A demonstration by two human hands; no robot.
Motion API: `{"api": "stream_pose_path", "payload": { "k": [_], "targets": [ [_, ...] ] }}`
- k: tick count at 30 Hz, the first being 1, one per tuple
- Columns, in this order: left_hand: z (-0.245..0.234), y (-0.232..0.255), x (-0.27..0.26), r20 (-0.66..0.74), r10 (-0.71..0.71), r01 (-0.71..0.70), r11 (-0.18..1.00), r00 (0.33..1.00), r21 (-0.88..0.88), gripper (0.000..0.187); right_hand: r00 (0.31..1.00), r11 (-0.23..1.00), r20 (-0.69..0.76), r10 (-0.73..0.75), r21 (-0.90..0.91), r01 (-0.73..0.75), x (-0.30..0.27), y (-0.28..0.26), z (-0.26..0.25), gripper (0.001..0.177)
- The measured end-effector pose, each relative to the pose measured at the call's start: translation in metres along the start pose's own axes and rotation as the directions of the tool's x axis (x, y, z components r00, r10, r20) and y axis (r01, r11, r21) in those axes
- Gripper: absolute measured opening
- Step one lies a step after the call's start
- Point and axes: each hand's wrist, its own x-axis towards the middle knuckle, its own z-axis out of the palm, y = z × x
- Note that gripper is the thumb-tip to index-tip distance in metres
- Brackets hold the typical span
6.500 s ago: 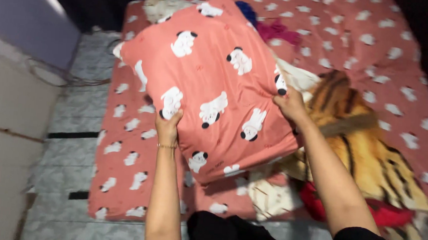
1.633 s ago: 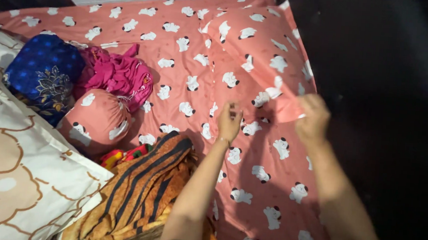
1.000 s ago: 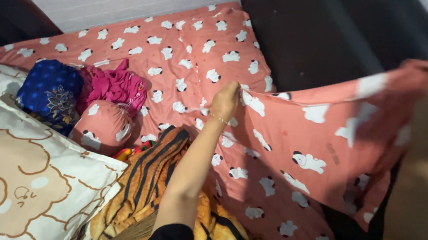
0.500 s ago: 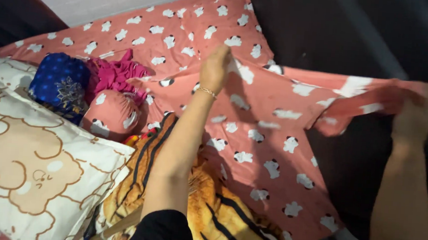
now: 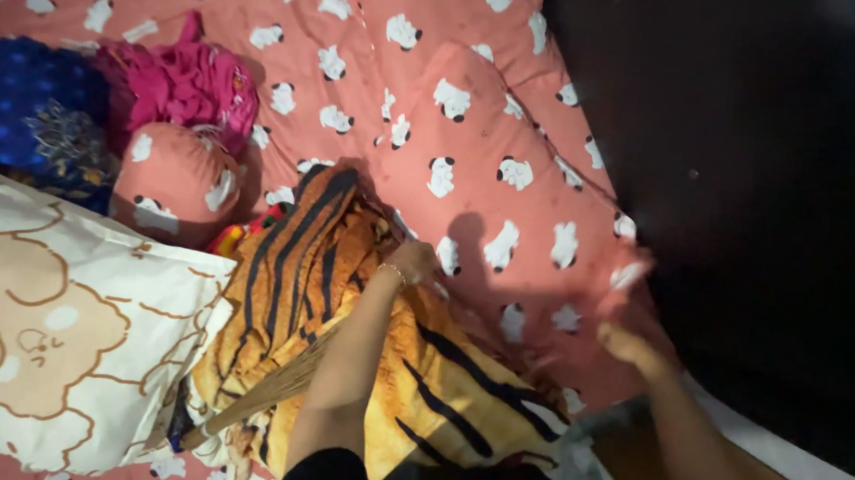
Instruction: The person inserts a purple pillow into a blue floral pillowcase, secures it by tying the drawstrings at both ends, and then arranges other pillows and bedding on the bed.
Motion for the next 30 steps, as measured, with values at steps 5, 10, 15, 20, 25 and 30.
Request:
{"api": "stream_pose_path", "payload": {
  "k": [5, 10, 15, 20, 25, 30],
  "targets": [
    [0.062, -0.010, 0.032, -0.177, -0.405, 0.310, 0.861, 0.897, -0.403, 0.042, 0.976, 0.991, -0.174, -0.133, -0.011, 0.134, 0.105, -0.030, 0.003, 0.030],
    [0.108, -0.002, 0.057, -0.156, -0.829, 0.293, 0.357, 0.537, -0.887, 0.054, 0.859, 0.983, -0.479, -0.180, -0.052, 0.177, 0.204, -0.035, -0.008, 0.047],
    [0.150, 0.008, 0.084, 0.294, -0.769, 0.188, -0.227, 0.567, -0.956, 0.067, 0.949, 0.994, -0.312, 0.056, 0.103, -0.025, 0.260, -0.019, -0.015, 0.089],
    [0.166, 0.007, 0.112, 0.419, -0.674, 0.109, -0.451, 0.609, -0.886, 0.070, 0.977, 0.999, -0.211, -0.019, 0.034, 0.026, 0.283, -0.005, -0.015, 0.128],
    [0.157, 0.030, 0.128, -0.071, -0.786, -0.471, -0.293, 0.614, -0.832, 0.045, 0.990, 0.995, -0.121, -0.078, 0.053, 0.085, 0.288, 0.000, -0.018, 0.072],
    [0.107, 0.046, 0.098, -0.542, -0.792, -0.534, 0.341, 0.281, -0.774, 0.038, 0.850, 0.782, -0.410, -0.330, 0.386, 0.490, 0.269, -0.016, -0.028, 0.048]
  ]
}}
